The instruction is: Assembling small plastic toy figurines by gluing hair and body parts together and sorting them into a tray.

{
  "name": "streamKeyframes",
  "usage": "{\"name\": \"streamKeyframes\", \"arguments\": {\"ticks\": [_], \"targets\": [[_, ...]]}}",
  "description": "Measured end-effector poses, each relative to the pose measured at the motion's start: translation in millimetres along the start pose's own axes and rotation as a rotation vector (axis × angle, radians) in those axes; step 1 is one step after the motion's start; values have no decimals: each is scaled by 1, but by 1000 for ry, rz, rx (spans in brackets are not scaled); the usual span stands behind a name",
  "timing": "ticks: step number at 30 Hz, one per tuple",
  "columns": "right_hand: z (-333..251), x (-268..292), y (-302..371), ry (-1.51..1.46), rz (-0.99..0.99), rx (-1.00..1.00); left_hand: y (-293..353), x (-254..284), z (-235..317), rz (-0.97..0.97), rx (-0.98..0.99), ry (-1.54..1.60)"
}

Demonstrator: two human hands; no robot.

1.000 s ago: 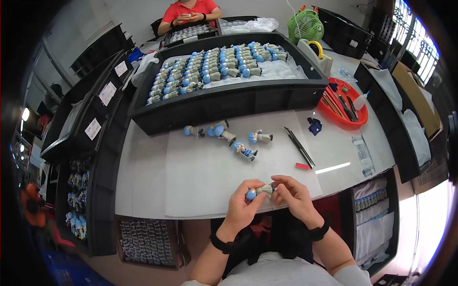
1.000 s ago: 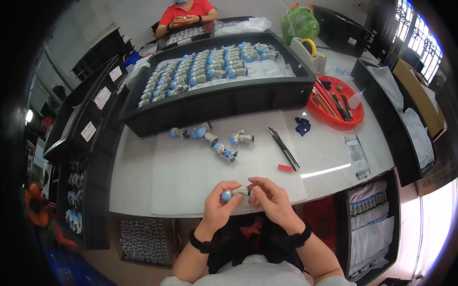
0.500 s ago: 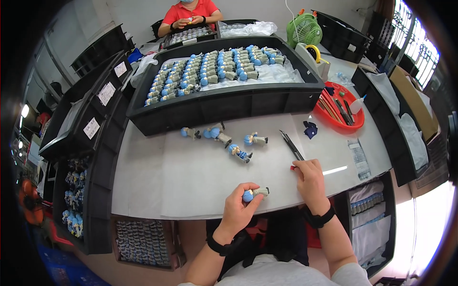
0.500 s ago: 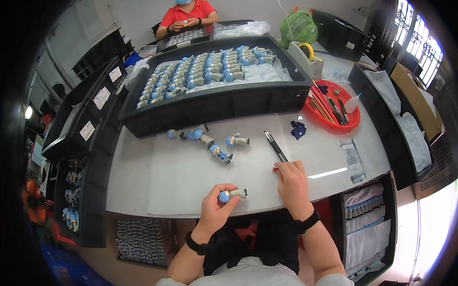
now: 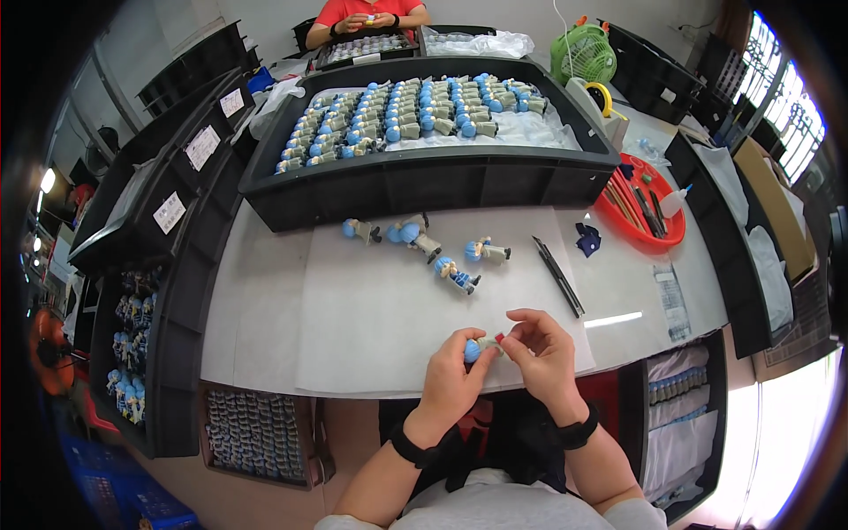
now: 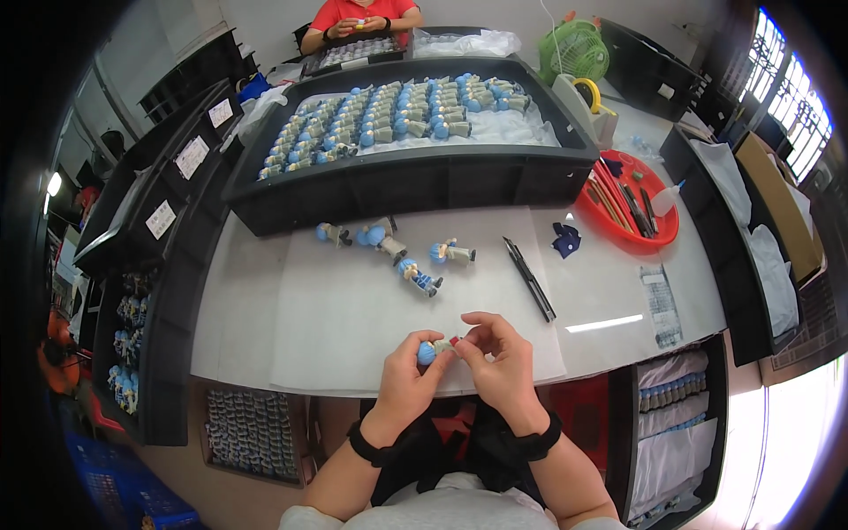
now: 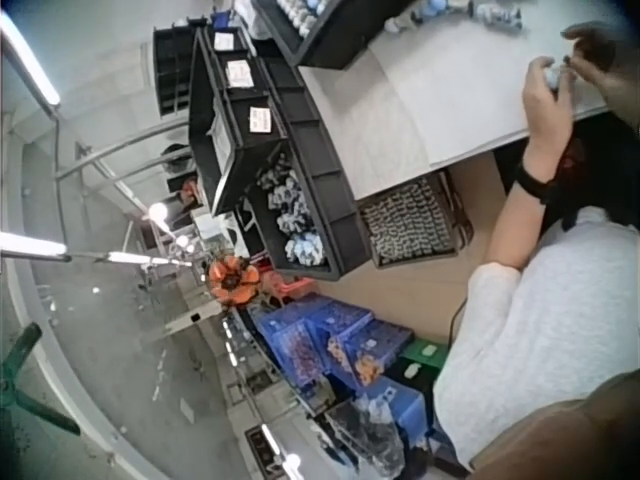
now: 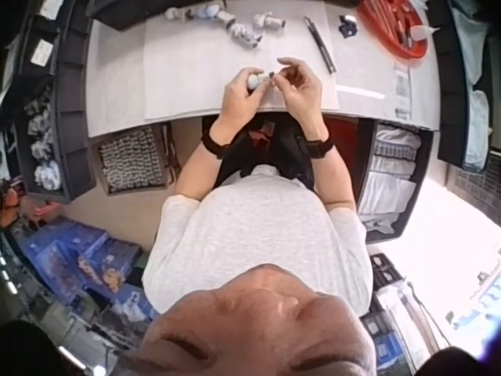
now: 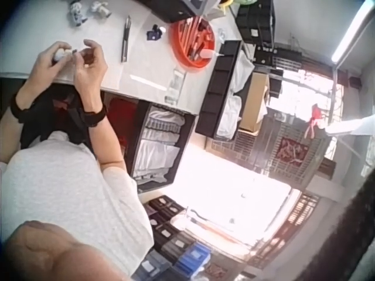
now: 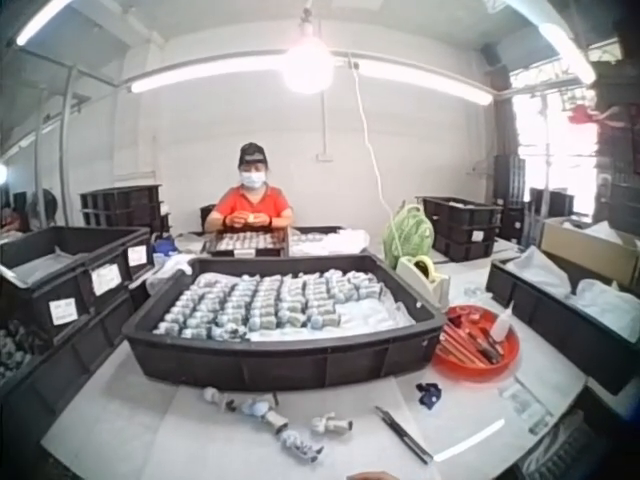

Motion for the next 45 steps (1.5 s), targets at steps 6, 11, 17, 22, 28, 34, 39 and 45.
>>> {"name": "streamKeyframes", "arguments": {"ticks": [6,11,17,22,28,34,39,45], "targets": [[-3,0,-11,194,28,-3,1,1,-2,34,-86,-78],[3,1,-7,64,-3,-17,2,0,1,22,-61,-55],[5,3,-4,33,35,-29,3,-1,-2,37,-73,-75],[5,12,-18,182,52,-9,0,0,-3,24,-35,-8],[-6,26,-30,512,205,309,0,3,-1,-33,27,52],[-7,2,6,-110,-295,-298,0,9,-4,-49,68,496],[5,-14,5,-374,-359,-270,0,19,8,26,19,665],[3,-31,3,-218,-230,217,-13,34,-7,100,135,681]]}}
Point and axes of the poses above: each hand's wrist, its own y-axis away from the middle knuckle, its own x-axis out of the back of the hand, z = x × y, the point moved 2 cm from there along -y, towards the middle knuckle, and after that the axes turned 5 degrees about -x, right-handed, at the moved point
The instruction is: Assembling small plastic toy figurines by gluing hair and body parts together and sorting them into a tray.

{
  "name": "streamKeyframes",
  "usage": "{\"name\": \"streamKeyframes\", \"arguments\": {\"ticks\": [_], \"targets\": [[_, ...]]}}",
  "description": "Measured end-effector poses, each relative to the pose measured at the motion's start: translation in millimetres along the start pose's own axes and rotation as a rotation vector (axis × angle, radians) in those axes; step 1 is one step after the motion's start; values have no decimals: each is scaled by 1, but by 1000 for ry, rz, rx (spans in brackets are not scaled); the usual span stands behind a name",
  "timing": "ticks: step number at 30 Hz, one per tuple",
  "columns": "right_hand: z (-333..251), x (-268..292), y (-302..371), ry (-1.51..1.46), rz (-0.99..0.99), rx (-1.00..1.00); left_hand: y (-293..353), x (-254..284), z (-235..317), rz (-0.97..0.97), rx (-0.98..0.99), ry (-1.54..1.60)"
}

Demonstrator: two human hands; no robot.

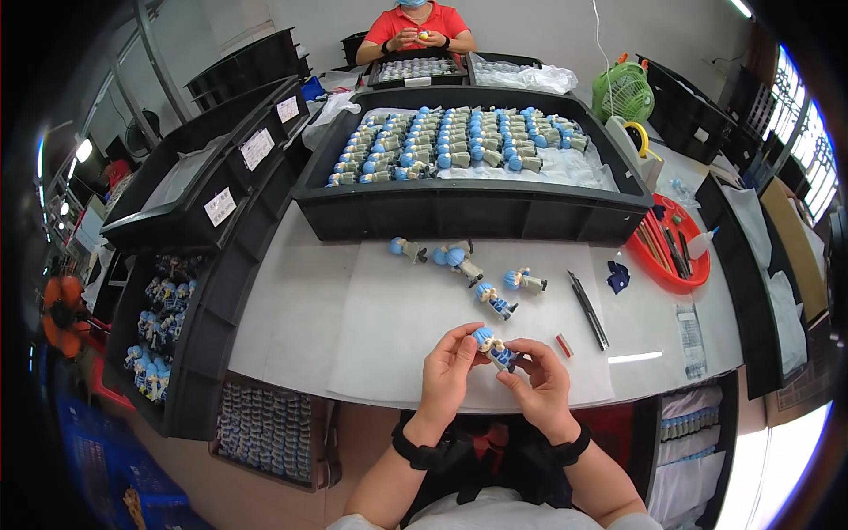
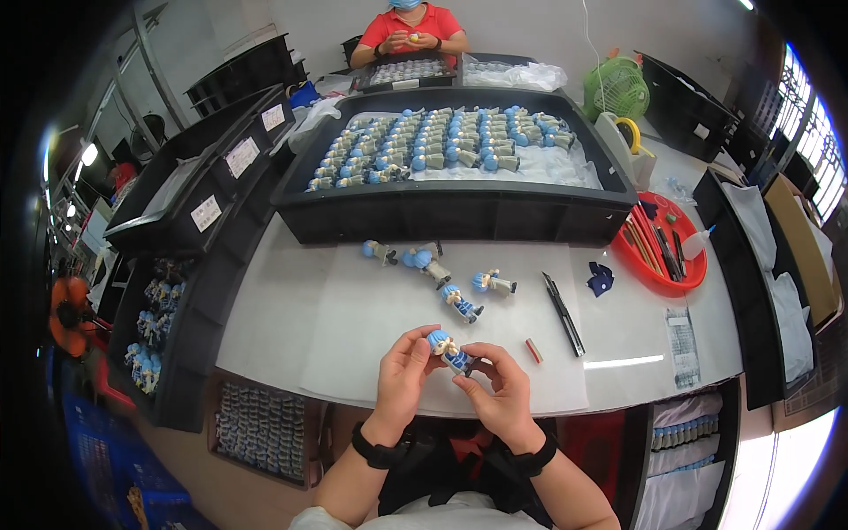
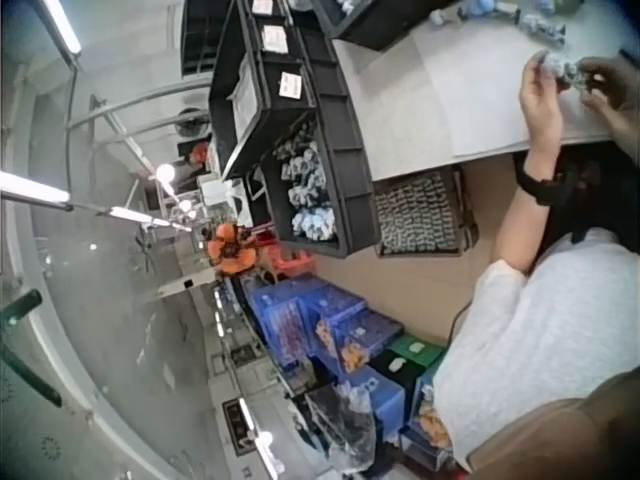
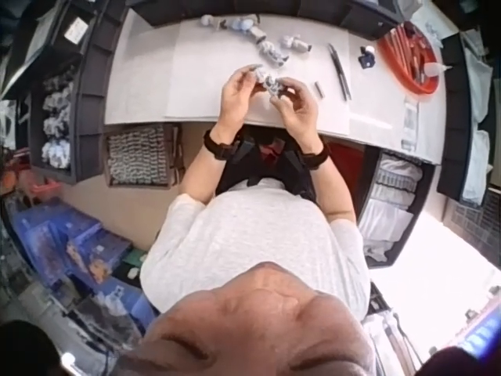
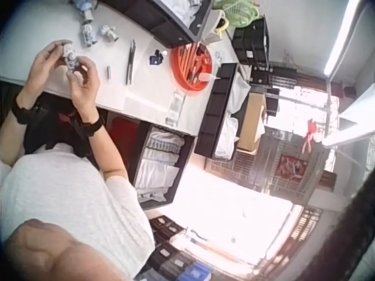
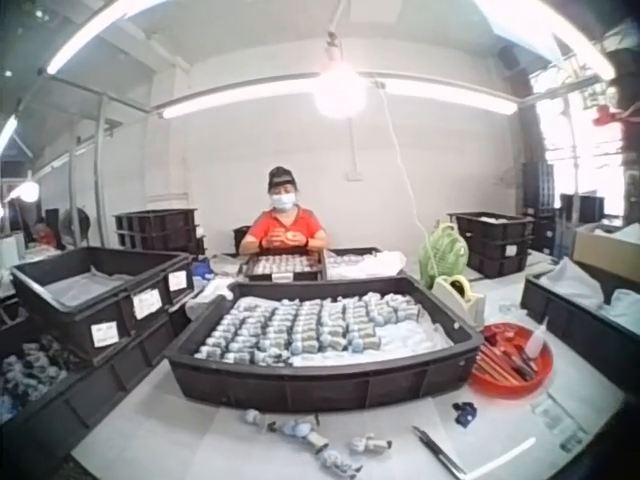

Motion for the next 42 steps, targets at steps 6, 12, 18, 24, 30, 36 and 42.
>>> {"name": "streamKeyframes", "arguments": {"ticks": [6,12,18,24,30,36,42], "targets": [[4,1,-3,-6,-25,-134,-2,7,-10,57,38,108],[11,6,-1,-5,-77,-155,-2,5,-13,59,-9,39],[13,7,2,-23,-65,-96,-2,1,-9,18,13,94],[10,7,0,-51,-48,-130,-1,7,-11,36,3,89],[13,6,1,-120,-11,-168,0,5,-9,51,-3,90],[14,7,1,-60,-7,-104,1,5,-9,48,12,72],[17,9,4,-78,48,-45,0,4,-11,16,-23,42]]}}
Point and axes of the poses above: each hand's wrist, its own y-axis away from the middle knuckle, its own x-axis out of the back of the hand, z = x × y, the point moved 2 cm from there along -y, towards the middle knuckle, and after that the axes turned 5 degrees about -x, right-handed, at the moved point
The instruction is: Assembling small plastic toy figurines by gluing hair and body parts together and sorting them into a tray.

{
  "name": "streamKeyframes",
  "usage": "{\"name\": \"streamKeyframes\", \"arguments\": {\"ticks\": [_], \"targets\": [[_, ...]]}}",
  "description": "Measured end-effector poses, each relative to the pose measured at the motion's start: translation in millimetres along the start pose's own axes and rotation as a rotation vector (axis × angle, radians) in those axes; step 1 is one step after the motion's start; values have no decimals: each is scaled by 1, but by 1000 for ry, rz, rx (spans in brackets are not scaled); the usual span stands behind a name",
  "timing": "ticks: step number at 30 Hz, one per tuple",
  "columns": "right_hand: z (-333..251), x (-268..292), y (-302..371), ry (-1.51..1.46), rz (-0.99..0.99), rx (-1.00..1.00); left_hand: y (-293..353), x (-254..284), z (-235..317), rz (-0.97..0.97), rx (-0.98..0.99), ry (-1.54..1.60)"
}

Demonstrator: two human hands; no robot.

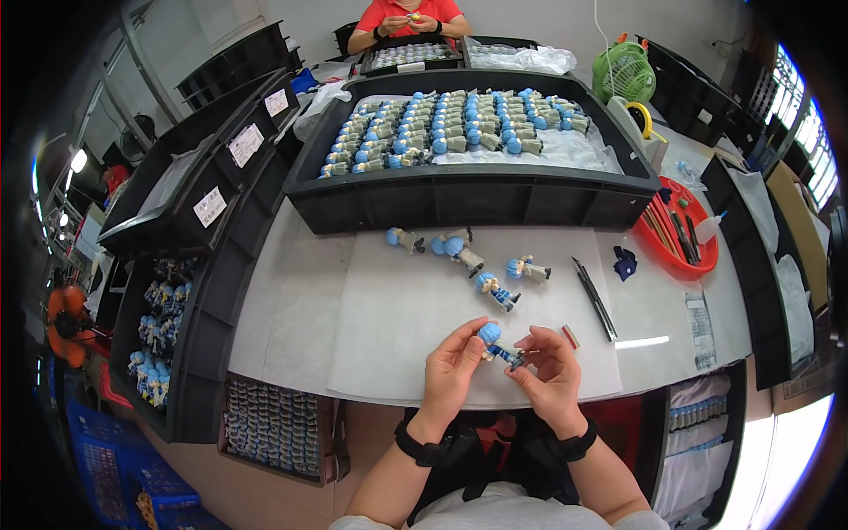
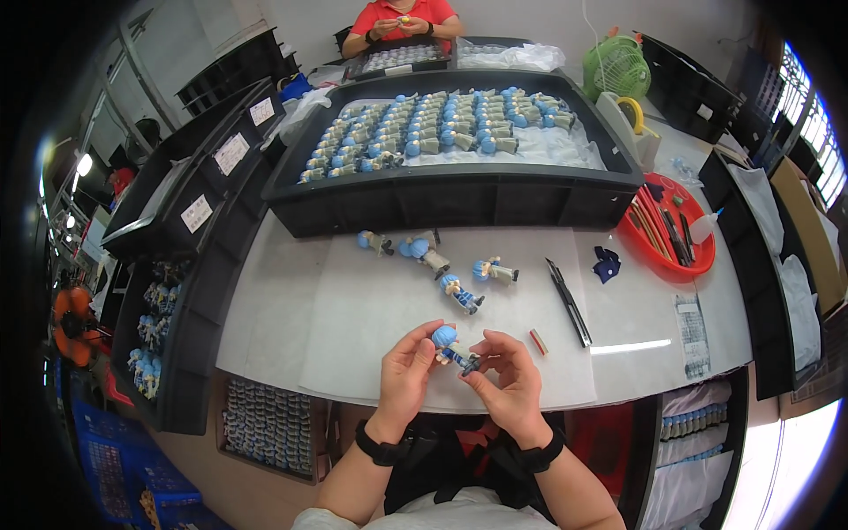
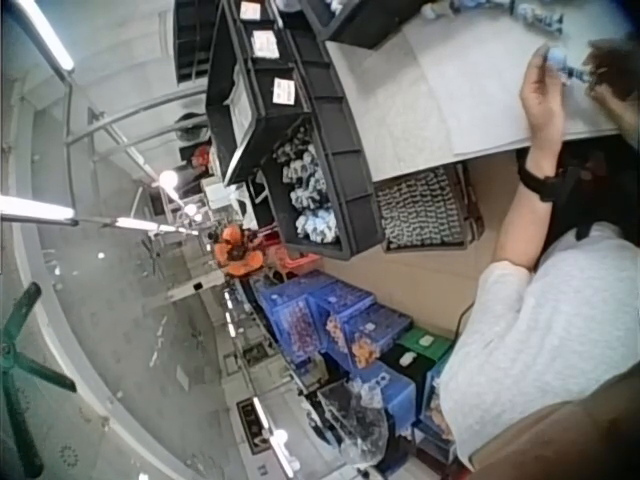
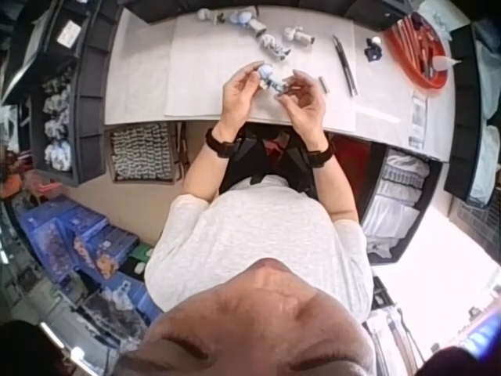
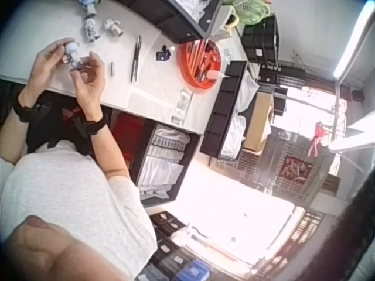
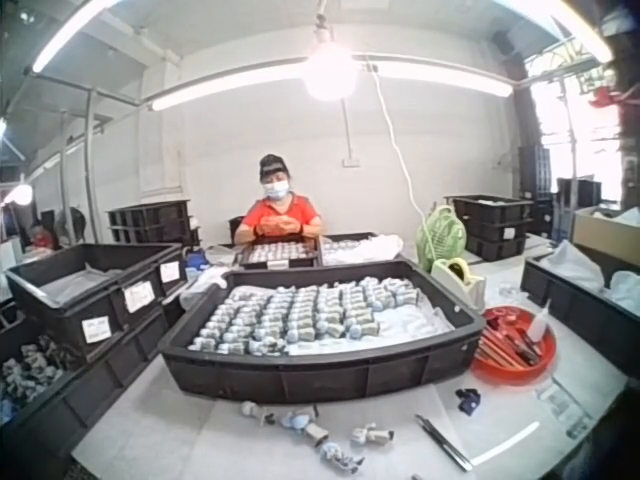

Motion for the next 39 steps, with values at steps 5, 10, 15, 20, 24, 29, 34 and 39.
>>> {"name": "streamKeyframes", "arguments": {"ticks": [5,10,15,20,24,29,34,39], "targets": [[-2,0,0,-83,71,78,0,-2,1,-46,-5,-145],[-3,3,0,-74,85,127,-2,-6,3,-89,61,-62],[-4,4,1,-69,92,108,-1,-8,4,-118,84,-47],[-5,3,1,-73,80,98,0,-10,1,-99,61,-91],[-6,0,2,-69,73,75,3,-6,2,-79,26,-55],[-8,-5,1,5,75,16,8,-2,6,-76,-197,-138],[-5,0,-4,-96,71,-121,6,-10,-5,-177,-385,-327],[-7,9,-10,139,-77,-161,10,-9,-6,-260,-460,-508]]}}
Point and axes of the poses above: each hand's wrist, its own y-axis away from the middle knuckle, its own x-axis out of the back of the hand, z = x × y, the point moved 2 cm from there along -y, towards the middle knuckle, and after that the axes turned 5 degrees about -x, right-handed, at the moved point
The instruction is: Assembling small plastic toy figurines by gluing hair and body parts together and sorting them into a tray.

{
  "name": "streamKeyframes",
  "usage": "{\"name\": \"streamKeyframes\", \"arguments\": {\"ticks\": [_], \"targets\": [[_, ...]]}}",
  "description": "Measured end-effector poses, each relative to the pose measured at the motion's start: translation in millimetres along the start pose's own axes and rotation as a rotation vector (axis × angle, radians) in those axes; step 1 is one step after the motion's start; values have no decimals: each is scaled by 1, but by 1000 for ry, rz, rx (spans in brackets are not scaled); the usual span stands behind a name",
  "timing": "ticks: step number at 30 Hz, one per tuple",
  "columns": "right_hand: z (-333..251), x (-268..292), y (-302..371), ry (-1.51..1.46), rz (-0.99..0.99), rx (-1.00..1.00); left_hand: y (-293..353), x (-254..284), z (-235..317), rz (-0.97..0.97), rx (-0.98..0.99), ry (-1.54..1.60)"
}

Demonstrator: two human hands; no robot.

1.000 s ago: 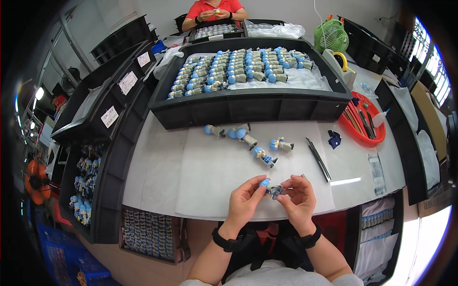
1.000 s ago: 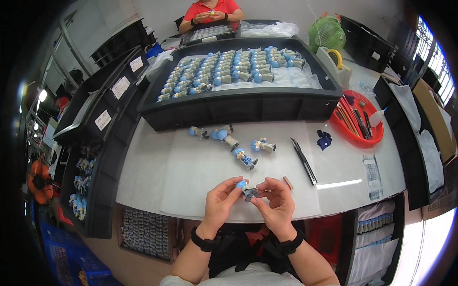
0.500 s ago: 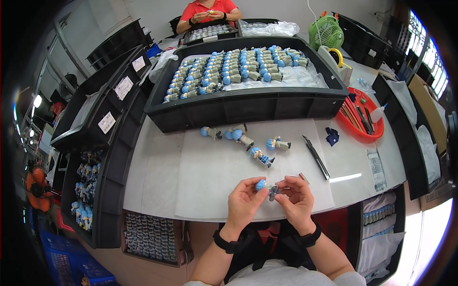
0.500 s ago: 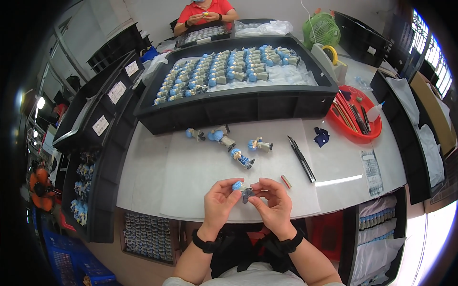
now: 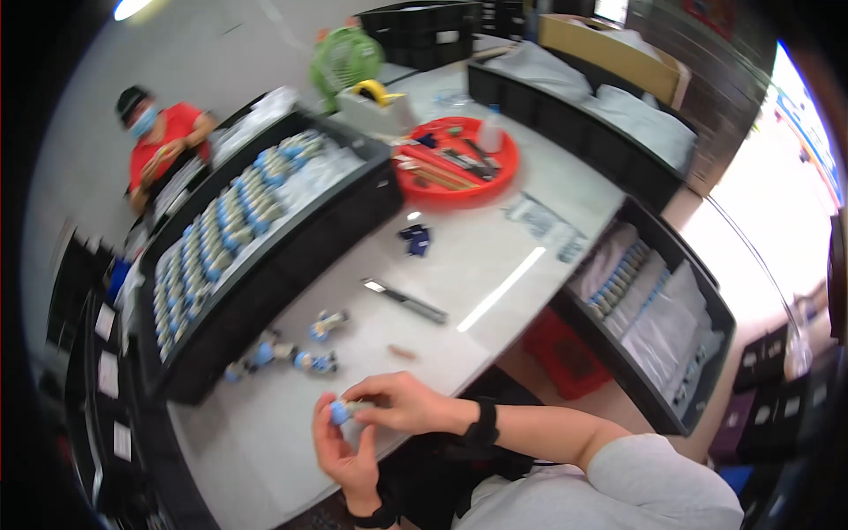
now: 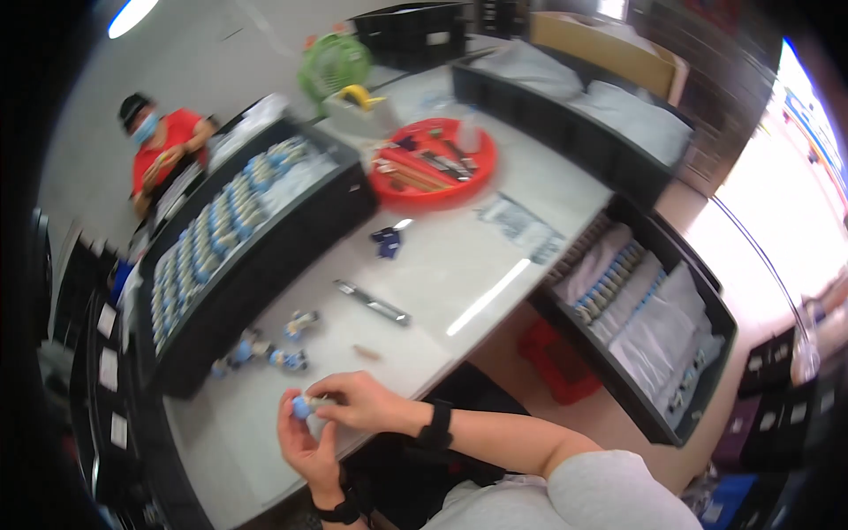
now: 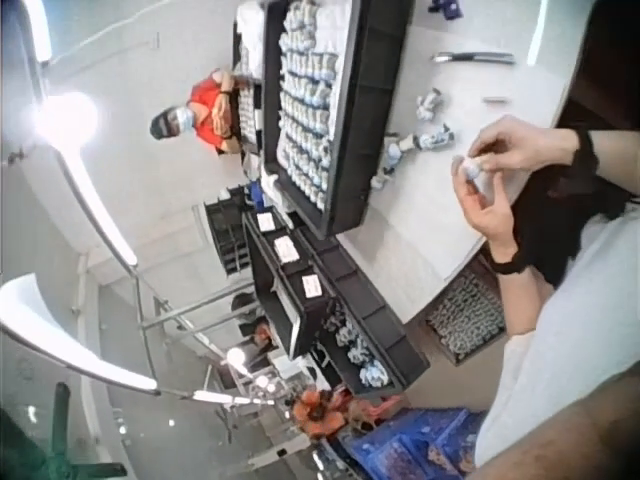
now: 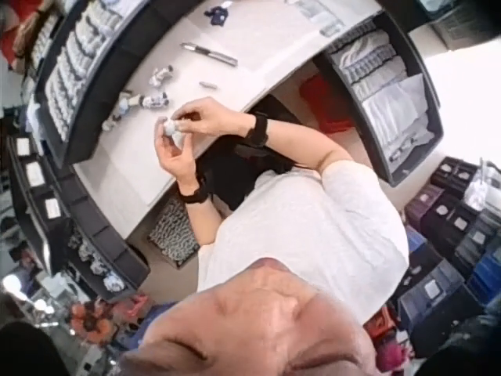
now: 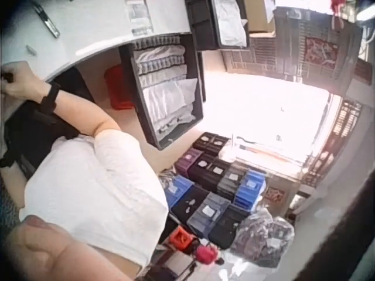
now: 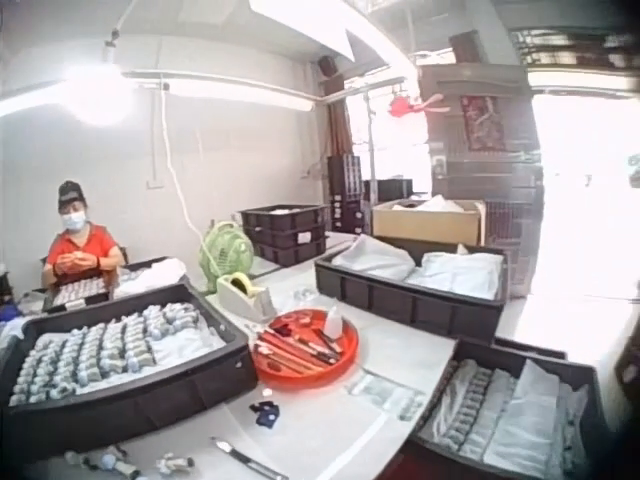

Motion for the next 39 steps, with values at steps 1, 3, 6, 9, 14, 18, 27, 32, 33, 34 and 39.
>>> {"name": "streamKeyframes", "arguments": {"ticks": [1,3,6,9,14,18,27,32,33,34,39], "targets": [[2,2,1,-38,-30,10,1,1,4,-8,2,-7],[-7,20,17,-193,-36,-80,-3,-1,10,-98,5,-46],[-15,75,65,-337,179,-11,-8,-11,22,-148,-11,-153],[-13,150,136,-262,524,112,-6,-16,23,-146,69,-125],[22,273,315,210,1323,-43,-7,-21,25,-54,144,-281],[36,296,451,549,1521,-550,-8,-17,19,-56,156,-334],[101,270,529,375,901,-1161,-9,-18,16,-70,142,-444],[117,271,525,259,802,-1149,-7,-16,16,-77,136,-455],[121,272,528,260,801,-1149,-6,-17,15,-76,137,-456],[125,273,530,326,773,-1114,-6,-17,14,-76,139,-462],[136,281,534,501,685,-1125,-4,-25,17,-70,143,-450]]}}
Point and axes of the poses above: each hand's wrist, its own y-axis away from the middle knuckle, its own x-axis out of the back of the hand, z = x × y, the point moved 2 cm from there along -y, towards the middle knuckle, and after that the axes turned 5 degrees about -x, right-handed, at the moved point
